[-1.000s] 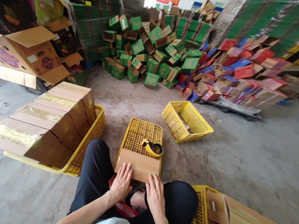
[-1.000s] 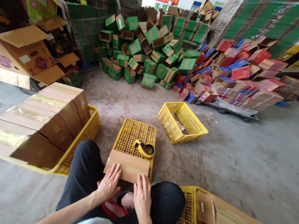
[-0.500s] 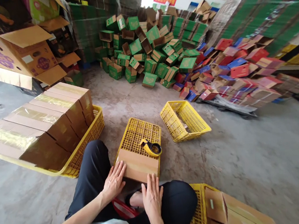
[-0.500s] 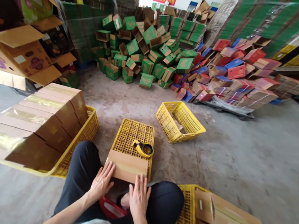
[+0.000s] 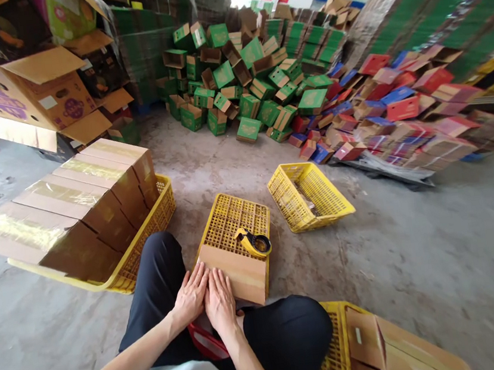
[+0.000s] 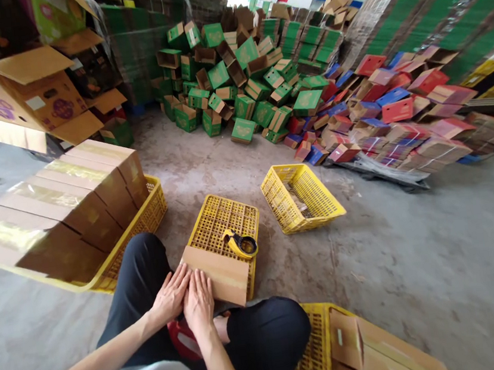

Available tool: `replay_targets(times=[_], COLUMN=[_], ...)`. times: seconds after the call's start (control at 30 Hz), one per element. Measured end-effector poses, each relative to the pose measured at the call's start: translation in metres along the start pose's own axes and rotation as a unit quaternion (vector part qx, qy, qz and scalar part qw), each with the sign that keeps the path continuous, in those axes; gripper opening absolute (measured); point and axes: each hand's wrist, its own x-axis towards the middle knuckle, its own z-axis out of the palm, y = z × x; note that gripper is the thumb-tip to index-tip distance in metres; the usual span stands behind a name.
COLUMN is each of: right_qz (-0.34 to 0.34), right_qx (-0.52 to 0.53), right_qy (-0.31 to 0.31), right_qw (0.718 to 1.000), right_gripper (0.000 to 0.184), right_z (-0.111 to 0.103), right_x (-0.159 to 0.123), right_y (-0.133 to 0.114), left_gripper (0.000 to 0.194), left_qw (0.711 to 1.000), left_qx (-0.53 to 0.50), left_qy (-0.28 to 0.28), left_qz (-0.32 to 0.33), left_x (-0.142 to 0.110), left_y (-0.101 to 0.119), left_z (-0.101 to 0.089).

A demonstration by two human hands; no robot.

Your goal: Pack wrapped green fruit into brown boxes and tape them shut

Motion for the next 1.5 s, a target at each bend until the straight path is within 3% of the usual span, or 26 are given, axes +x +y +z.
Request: replay_targets(times=[0.13, 0.23, 0.43, 0.6, 0.77, 1.1, 1.27, 1.4, 1.5], right_qz=[0.012, 0.067, 0.187, 0.229, 0.258, 0.325, 0.273, 0.191, 0.148], right_qx=[-0.018, -0.046, -0.042, 0.050, 0.108, 0.164, 0.102, -0.019, -0.049], right_qy=[0.003, 0.018, 0.061, 0.116, 0.129, 0.085, 0.081, 0.062, 0.045], right_qw=[1.000, 0.997, 0.980, 0.965, 0.951, 0.927, 0.953, 0.979, 0.987], right_gripper=[0.051, 0.055, 0.072, 0.079, 0.081, 0.078, 0.084, 0.073, 0.064], right_z=[-0.009, -0.014, -0.016, -0.017, -0.019, -0.015, -0.012, -0.005, 0.001], right_x=[-0.012, -0.035, -0.072, -0.063, -0.053, -0.022, -0.024, -0.044, -0.047], right_y=[0.025, 0.057, 0.103, 0.112, 0.119, 0.152, 0.143, 0.109, 0.082], left_gripper=[0.080, 0.087, 0.075, 0.057, 0.073, 0.092, 0.088, 0.085, 0.085], left_qw=[1.000, 1.000, 1.000, 0.999, 0.997, 0.999, 0.999, 1.000, 1.000], left_qx=[0.007, 0.005, 0.007, -0.013, -0.005, 0.016, 0.013, 0.006, -0.006], left_qy=[-0.016, -0.016, 0.011, 0.046, 0.081, 0.051, 0.051, 0.028, 0.023], left_qz=[0.002, 0.003, -0.009, -0.014, -0.003, 0.011, 0.003, 0.009, 0.016], left_x=[-0.002, -0.003, -0.001, 0.013, 0.022, 0.020, 0.020, 0.024, 0.026], left_y=[-0.001, -0.001, 0.005, 0.011, 0.016, 0.015, 0.016, 0.020, 0.027], left_z=[-0.004, -0.005, 0.000, 0.003, 0.006, 0.010, 0.012, 0.011, 0.010])
